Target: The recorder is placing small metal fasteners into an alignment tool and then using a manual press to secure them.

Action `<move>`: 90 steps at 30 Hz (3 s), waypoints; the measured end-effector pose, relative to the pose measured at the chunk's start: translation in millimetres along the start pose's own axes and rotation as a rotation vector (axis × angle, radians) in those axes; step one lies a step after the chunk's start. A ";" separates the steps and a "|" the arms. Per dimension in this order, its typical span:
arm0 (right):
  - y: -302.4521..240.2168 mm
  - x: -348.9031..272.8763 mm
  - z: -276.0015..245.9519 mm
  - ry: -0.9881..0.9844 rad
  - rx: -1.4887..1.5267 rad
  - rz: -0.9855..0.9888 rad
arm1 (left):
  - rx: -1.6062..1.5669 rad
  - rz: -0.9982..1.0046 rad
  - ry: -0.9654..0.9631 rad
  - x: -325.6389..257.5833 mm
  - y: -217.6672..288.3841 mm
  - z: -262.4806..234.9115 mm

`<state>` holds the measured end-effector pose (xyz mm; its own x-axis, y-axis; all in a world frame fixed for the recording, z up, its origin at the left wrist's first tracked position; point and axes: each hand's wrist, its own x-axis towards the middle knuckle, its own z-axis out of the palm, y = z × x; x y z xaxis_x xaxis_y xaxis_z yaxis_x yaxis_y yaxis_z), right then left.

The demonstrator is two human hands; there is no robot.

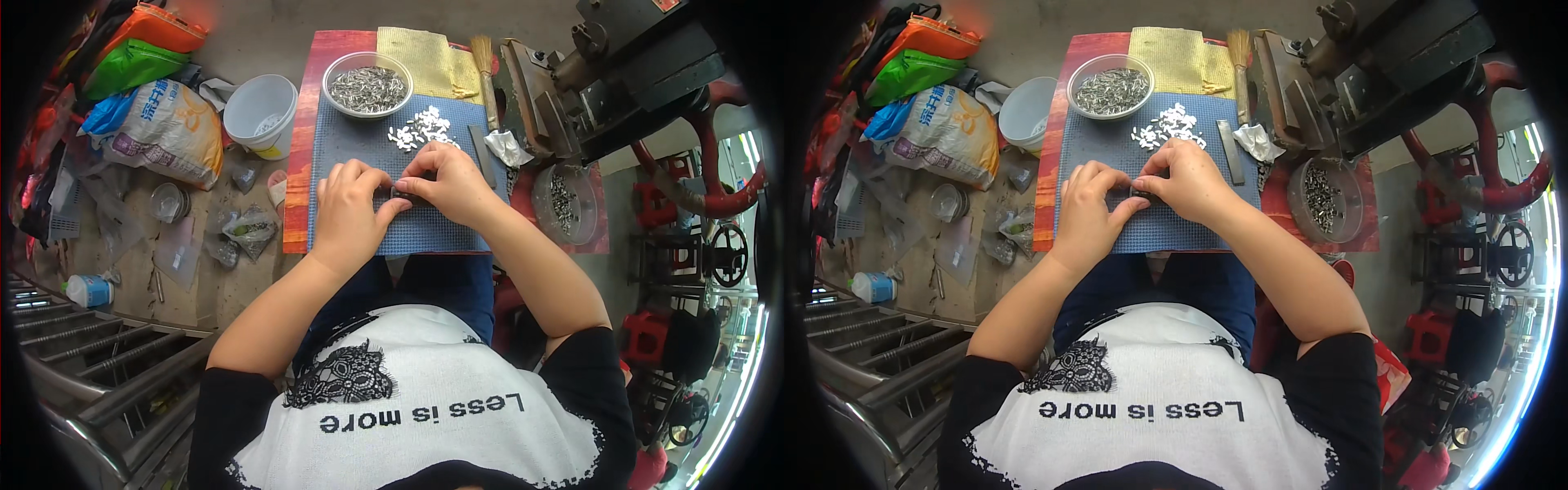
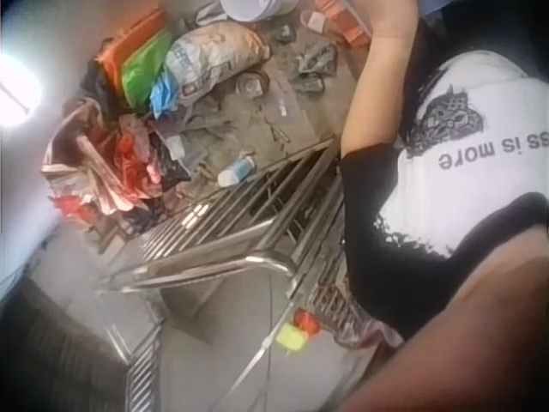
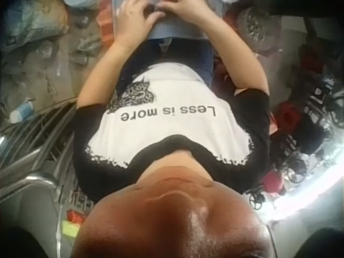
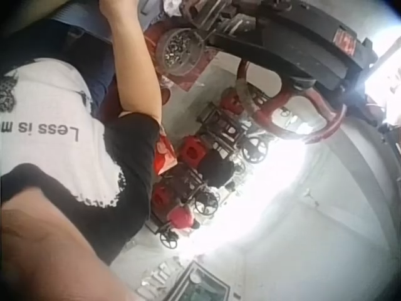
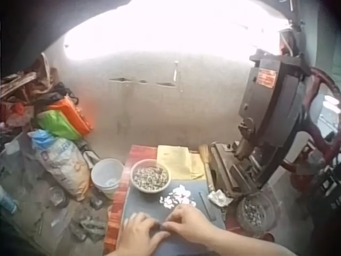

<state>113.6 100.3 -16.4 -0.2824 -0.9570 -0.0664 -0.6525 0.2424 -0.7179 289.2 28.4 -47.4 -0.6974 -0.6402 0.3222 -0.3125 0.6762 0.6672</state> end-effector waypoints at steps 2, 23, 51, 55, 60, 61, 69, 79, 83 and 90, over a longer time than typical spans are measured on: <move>3.1 2.4 2.4 -0.005 0.008 0.005 | 0.002 -0.007 0.000 -0.1 -0.1 0.6; -4.1 2.4 -10.8 -0.152 0.009 0.077 | 0.011 -0.039 -0.010 0.8 0.8 0.2; 26.5 -21.4 -35.5 -0.065 -0.122 0.018 | 0.008 -0.019 -0.005 2.4 -0.2 1.6; 34.1 -26.8 -42.5 -0.040 -0.128 -0.009 | 0.017 -0.026 -0.004 2.3 -0.1 0.7; 31.0 -32.4 -53.4 -0.065 -0.126 0.065 | 0.012 -0.025 -0.006 2.5 0.8 0.1; 31.8 -33.5 -55.0 -0.074 -0.111 0.067 | 0.012 -0.025 -0.006 2.9 1.5 -0.1; 34.5 -37.2 -57.6 -0.078 -0.046 0.108 | 0.018 -0.018 0.000 2.6 1.1 0.5; 34.2 -37.7 -52.4 -0.045 -0.113 0.104 | 0.022 -0.002 0.017 3.0 2.3 0.0; 42.7 -42.7 -50.2 -0.002 -0.074 0.071 | 0.025 -0.002 0.023 2.8 1.5 -0.8; 16.4 -5.8 -47.9 0.234 0.157 -0.003 | 0.035 0.016 0.034 1.4 0.9 -0.7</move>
<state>70.9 117.4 5.4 -0.4474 -0.8904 0.0842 -0.5415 0.1947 -0.8179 288.4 27.9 -45.9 -0.6803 -0.6408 0.3556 -0.3240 0.6982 0.6384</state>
